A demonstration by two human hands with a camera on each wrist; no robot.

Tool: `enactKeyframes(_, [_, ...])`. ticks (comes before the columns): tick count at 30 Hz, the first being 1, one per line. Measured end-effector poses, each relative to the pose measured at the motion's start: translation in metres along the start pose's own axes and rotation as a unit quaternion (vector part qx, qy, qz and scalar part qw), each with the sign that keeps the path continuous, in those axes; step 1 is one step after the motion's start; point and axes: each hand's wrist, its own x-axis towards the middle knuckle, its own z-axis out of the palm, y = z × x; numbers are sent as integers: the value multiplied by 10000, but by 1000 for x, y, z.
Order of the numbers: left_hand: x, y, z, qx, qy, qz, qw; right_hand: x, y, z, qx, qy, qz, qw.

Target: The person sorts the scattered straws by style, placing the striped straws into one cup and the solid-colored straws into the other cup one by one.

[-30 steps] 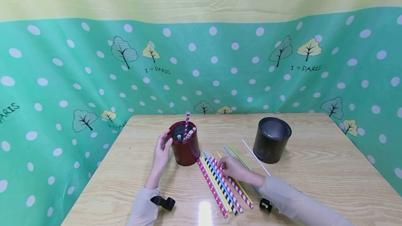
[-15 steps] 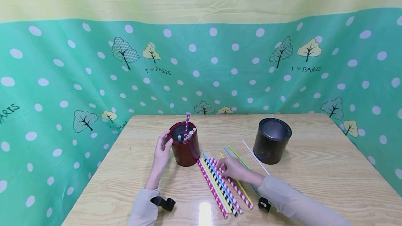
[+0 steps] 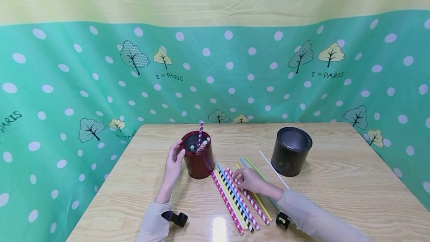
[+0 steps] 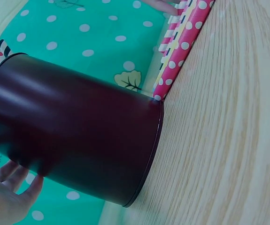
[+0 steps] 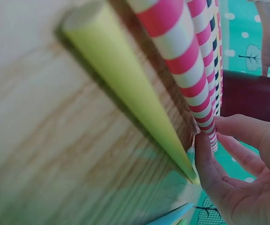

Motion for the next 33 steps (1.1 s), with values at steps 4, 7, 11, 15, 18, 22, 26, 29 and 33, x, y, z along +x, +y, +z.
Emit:
enactKeyframes(4, [1, -7, -1, 48, -14, 94, 9999, 0, 0, -1, 141, 39, 75, 9999])
enactKeyframes(7, [1, -8, -1, 80, -11, 115, 9999, -1, 1, -3, 193, 114, 35, 9997])
enactKeyframes(11, [0, -3, -1, -32, -13, 10, 10000, -1, 0, -6, 256, 223, -32, 9994])
enactKeyframes(15, [-3, 9, 2, -66, -7, -24, 10000, -2, -3, -8, 272, 286, 34, 9992])
enactKeyframes(18, [-5, 17, 4, -20, -2, 2, 10000, -2, -5, -9, 285, 348, 126, 9989])
enactKeyframes(22, [-5, 19, 5, -26, 26, 13, 10000, -1, -7, -11, 387, 471, 182, 9980])
enactKeyframes(26, [-5, 18, 4, -4, 15, -20, 10000, 0, -9, -12, 517, 632, 109, 9966])
enactKeyframes(29, [-4, 18, 4, -16, -4, -46, 10000, 0, -10, -13, 719, 674, 113, 9951])
enactKeyframes(33, [-4, 17, 4, -55, -6, -31, 10000, 0, -15, -14, 1003, 738, 91, 9922])
